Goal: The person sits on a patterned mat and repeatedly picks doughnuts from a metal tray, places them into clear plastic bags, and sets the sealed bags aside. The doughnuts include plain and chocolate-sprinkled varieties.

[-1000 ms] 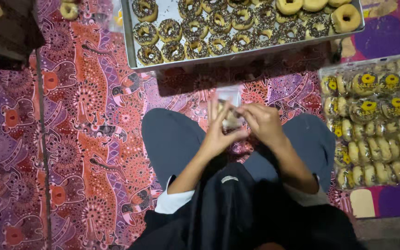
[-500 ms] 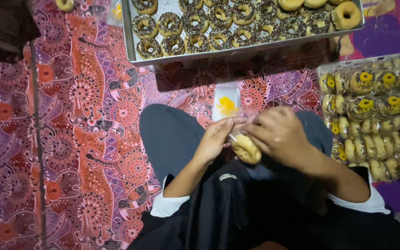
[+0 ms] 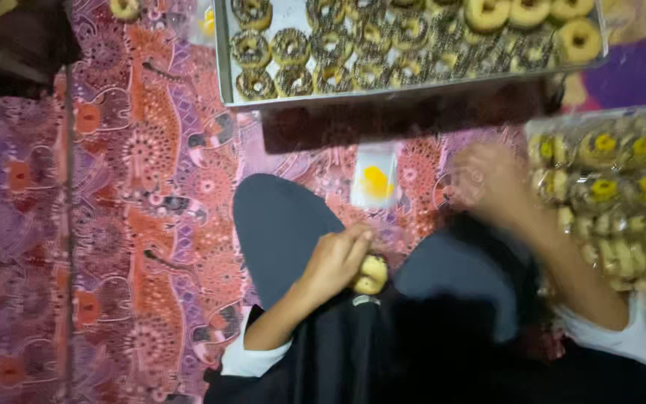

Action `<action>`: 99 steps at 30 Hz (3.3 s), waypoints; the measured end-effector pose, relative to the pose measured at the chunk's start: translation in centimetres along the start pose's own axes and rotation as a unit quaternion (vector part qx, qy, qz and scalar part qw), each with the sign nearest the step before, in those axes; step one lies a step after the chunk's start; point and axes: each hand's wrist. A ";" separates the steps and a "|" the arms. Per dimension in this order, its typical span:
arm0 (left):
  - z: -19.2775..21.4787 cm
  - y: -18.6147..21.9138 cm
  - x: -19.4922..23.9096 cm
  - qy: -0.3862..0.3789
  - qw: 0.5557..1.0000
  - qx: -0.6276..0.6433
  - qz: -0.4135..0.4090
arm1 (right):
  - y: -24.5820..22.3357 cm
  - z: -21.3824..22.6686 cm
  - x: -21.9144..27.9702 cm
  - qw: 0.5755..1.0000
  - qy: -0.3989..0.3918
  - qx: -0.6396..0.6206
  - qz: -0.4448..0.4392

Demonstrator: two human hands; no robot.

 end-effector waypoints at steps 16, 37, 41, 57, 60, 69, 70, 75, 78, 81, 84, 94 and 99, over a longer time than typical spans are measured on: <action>-0.4 -1.5 -1.1 -0.140 0.881 0.451 -0.033 | -2.5 -9.4 7.6 0.933 -0.275 -0.229 -0.035; 0.4 -20.4 11.2 0.400 0.874 0.099 0.258 | -15.3 -30.4 -0.5 0.706 -0.020 -0.612 -0.356; 1.2 -20.8 10.4 0.316 0.858 0.297 0.274 | -12.9 -30.8 -0.6 0.710 -0.063 -0.604 -0.356; -13.4 -25.9 -15.3 -0.037 0.937 -0.329 0.114 | 15.7 -30.0 2.0 0.910 0.145 -0.207 -0.328; -12.7 -25.7 -16.0 -0.104 0.881 -0.459 0.042 | 11.6 -34.5 -1.4 0.974 -0.030 -0.094 -0.206; -11.4 -25.2 -18.1 -0.152 0.890 -0.409 0.130 | 12.9 -35.4 -8.1 0.937 -0.318 0.033 -0.138; -11.3 -25.5 -18.5 -0.144 0.893 -0.405 0.131 | 12.5 -35.7 -8.0 0.942 -0.314 0.033 -0.113; -12.4 -25.8 -19.1 -0.151 0.897 -0.380 0.168 | 11.5 -34.2 -8.3 0.956 -0.221 -0.010 -0.194; -12.2 -25.2 -18.1 -0.030 0.947 -0.300 0.109 | 11.0 -29.3 -9.2 0.899 -0.314 -0.103 -0.287; -11.7 -24.2 -15.1 0.208 0.963 0.114 0.124 | 7.8 -22.0 -6.6 0.863 -0.074 -0.379 -0.325; -9.7 -22.4 -13.0 0.133 0.732 0.605 0.284 | 1.2 -15.4 -5.3 0.976 -0.035 -0.204 -0.064; 1.9 -14.9 -14.8 0.256 0.632 0.711 0.172 | 21.9 -14.9 -32.6 0.953 0.114 0.113 -0.256; 1.2 -13.7 -16.2 0.140 0.573 0.787 0.179 | 16.7 -13.0 -24.4 0.860 0.228 -0.351 -0.291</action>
Point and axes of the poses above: each hand's wrist, its own x-axis away from the middle knuckle, its own z-axis out of the back of the hand, y = z × x, and after that the axes turned 2 degrees about y, right-handed
